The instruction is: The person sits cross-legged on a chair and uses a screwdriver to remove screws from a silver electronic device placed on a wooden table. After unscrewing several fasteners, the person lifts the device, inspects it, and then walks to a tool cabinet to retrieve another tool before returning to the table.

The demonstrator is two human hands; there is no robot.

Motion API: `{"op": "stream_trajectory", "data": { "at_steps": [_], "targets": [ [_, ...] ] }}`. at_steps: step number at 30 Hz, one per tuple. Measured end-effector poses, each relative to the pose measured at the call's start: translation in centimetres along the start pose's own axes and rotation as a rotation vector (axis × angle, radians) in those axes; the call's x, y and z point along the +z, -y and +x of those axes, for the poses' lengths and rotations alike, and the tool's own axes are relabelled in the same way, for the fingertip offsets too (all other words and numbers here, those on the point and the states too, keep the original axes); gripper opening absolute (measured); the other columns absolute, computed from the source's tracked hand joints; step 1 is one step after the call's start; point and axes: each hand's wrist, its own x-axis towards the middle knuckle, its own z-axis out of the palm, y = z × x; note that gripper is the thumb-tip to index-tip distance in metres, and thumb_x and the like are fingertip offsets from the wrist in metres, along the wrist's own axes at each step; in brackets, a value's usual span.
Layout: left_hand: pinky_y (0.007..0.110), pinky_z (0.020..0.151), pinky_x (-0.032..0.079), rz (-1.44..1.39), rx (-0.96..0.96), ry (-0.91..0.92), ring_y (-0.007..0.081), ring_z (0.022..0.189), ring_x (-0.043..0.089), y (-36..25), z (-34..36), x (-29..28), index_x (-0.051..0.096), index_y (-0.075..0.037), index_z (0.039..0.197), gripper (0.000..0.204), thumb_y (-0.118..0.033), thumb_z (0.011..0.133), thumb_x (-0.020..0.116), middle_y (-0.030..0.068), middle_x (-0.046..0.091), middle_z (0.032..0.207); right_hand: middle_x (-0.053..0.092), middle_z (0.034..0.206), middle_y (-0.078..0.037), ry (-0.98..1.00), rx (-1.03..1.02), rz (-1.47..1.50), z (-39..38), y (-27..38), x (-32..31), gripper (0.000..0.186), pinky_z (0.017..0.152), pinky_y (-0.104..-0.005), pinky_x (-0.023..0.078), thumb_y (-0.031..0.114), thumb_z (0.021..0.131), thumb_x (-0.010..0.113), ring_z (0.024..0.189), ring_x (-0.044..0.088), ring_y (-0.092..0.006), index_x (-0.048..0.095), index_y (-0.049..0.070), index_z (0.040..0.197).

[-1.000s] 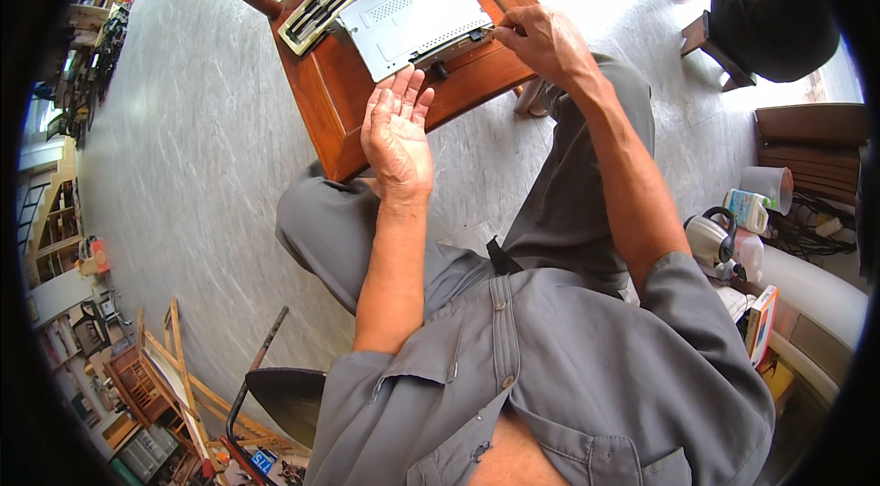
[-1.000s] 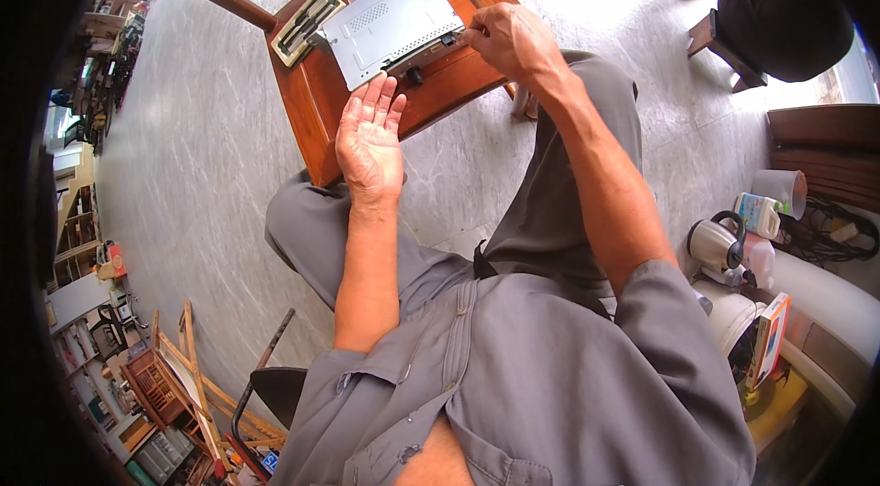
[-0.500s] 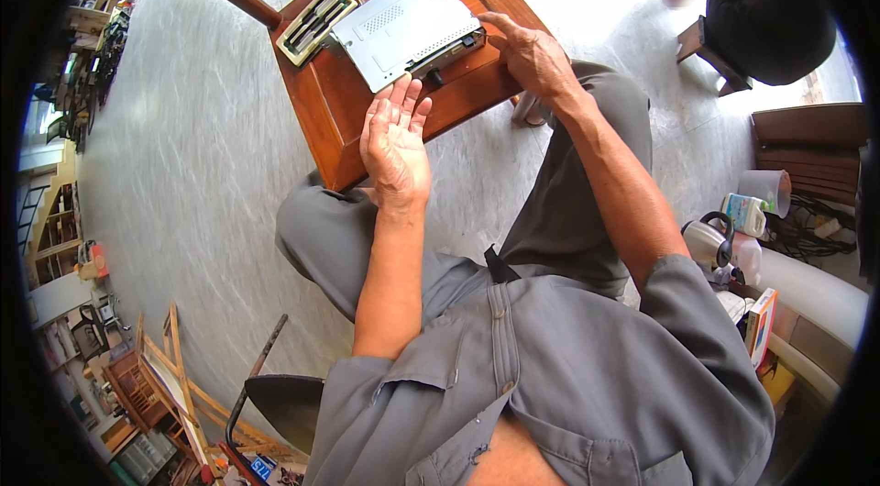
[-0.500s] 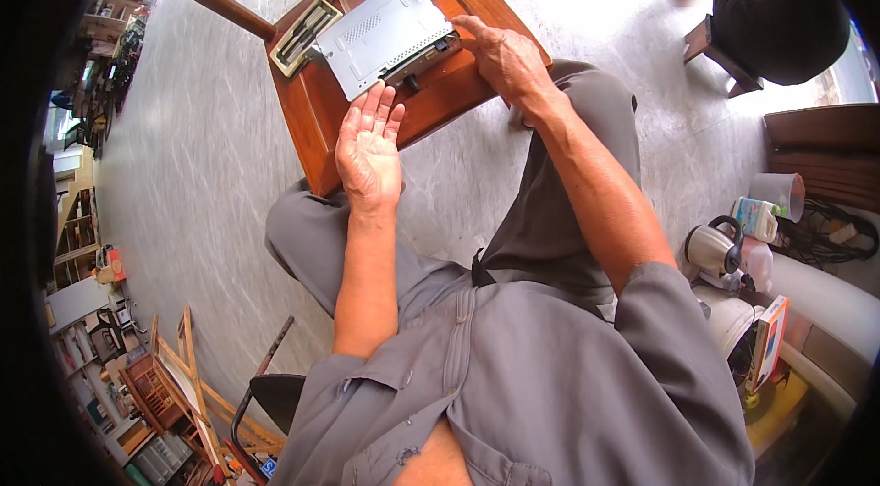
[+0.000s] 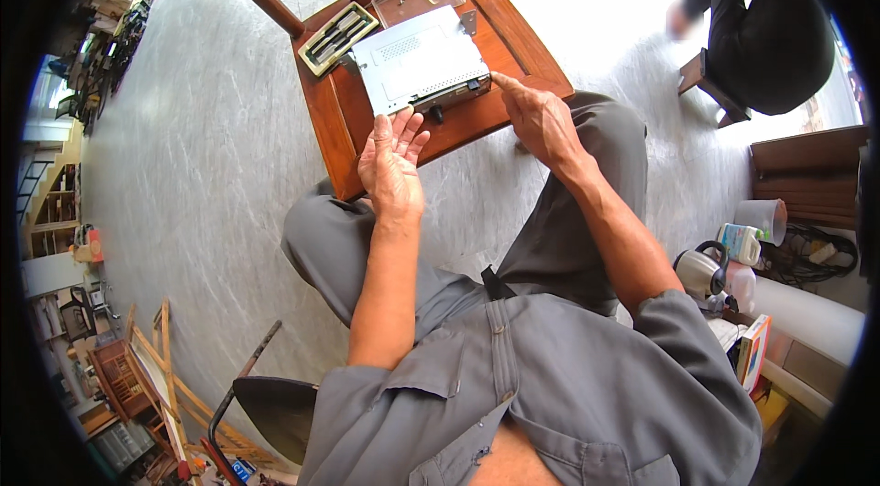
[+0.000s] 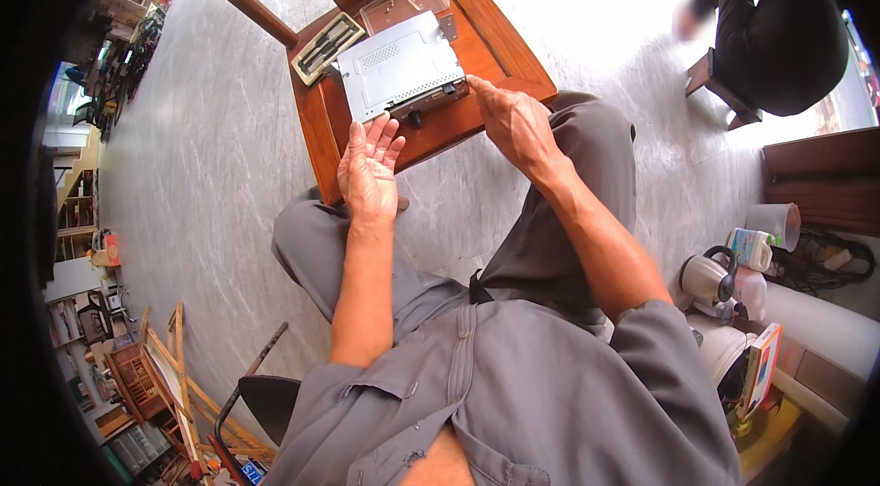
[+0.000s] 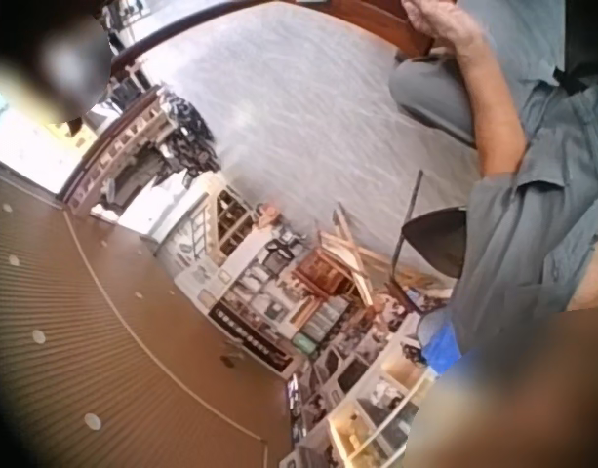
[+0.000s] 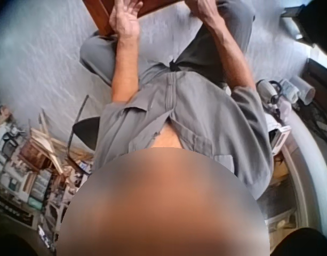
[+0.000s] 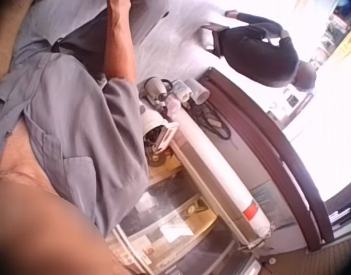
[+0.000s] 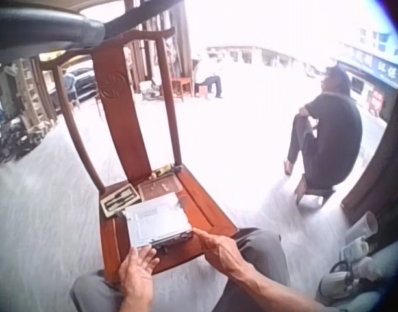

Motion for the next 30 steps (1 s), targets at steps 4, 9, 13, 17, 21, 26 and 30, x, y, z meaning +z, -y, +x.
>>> {"op": "stream_trajectory", "data": {
  "at_steps": [4,9,13,17,21,26,30],
  "targets": [
    [0.039,0.088,0.059,-0.003,-0.011,-0.034,0.0276,0.106,0.072,-0.9,0.3,-0.4,0.063,0.0,0.116,0.033,-0.029,0.101,0.068,0.0172,0.073,0.114,0.071,0.086,-0.024,0.073,0.004,0.046,-1.1,-0.6,-0.9,0.027,0.069,-0.0482,0.056,0.013,0.101,0.058,0.077,0.07,-0.0402,0.069,0.009,0.124],
    [0.043,0.091,0.059,-0.116,-0.055,0.003,0.0296,0.113,0.069,-1.2,-0.3,-0.4,0.063,0.001,0.122,0.031,-0.025,0.104,0.062,0.0193,0.07,0.121,0.069,0.076,-0.01,0.02,0.085,0.125,1.9,-1.9,-3.3,0.018,0.07,-0.0402,0.055,0.011,0.099,0.056,0.071,0.07,-0.0249,0.065,0.001,0.111],
    [0.043,0.1,0.055,-0.185,-0.078,0.056,0.0301,0.127,0.06,-1.1,-0.9,-0.2,0.054,0.002,0.133,0.036,-0.023,0.106,0.055,0.0202,0.061,0.135,0.065,0.072,-0.006,0.118,0.065,0.191,6.1,-1.6,-5.5,0.024,0.066,-0.0341,0.053,0.018,0.101,0.06,0.068,0.063,-0.0141,0.072,0.001,0.113],
    [0.046,0.111,0.048,-0.207,-0.118,0.084,0.0292,0.135,0.055,-1.5,-1.2,-0.1,0.053,-0.001,0.133,0.034,-0.025,0.109,0.049,0.0173,0.059,0.14,0.067,0.076,-0.005,0.112,0.002,0.256,11.4,-1.9,-5.4,0.028,0.067,-0.0296,0.051,0.024,0.101,0.063,0.07,0.061,-0.0105,0.074,0.002,0.114],
    [0.045,0.108,0.05,-0.15,-0.149,0.085,0.0296,0.131,0.058,-1.9,-0.9,-0.3,0.055,0.002,0.132,0.038,-0.028,0.109,0.052,0.02,0.06,0.139,0.075,0.09,-0.009,0.04,-0.085,0.152,15.6,-3.5,-2.7,0.031,0.078,-0.0361,0.054,0.031,0.099,0.066,0.082,0.067,-0.017,0.075,0.003,0.109],
    [0.044,0.098,0.055,-0.085,-0.125,0.031,0.0307,0.118,0.067,-2.1,-0.9,-0.5,0.062,0.003,0.126,0.041,-0.033,0.106,0.058,0.0211,0.067,0.13,0.075,0.089,-0.008,0.272,-0.086,0.198,16.6,-4.0,0.3,0.025,0.078,-0.0355,0.055,0.025,0.095,0.072,0.082,0.068,-0.0187,0.074,0.003,0.105],
    [0.044,0.089,0.06,-0.044,-0.107,-0.042,0.0309,0.105,0.073,-2.1,-0.9,-0.1,0.067,0.001,0.117,0.038,-0.035,0.104,0.063,0.0227,0.071,0.12,0.074,0.087,-0.008,0.315,-0.045,0.19,16.4,-2.8,0.3,0.017,0.076,-0.0349,0.055,0.017,0.092,0.074,0.081,0.067,-0.0181,0.072,0.002,0.098]
  ]
}}
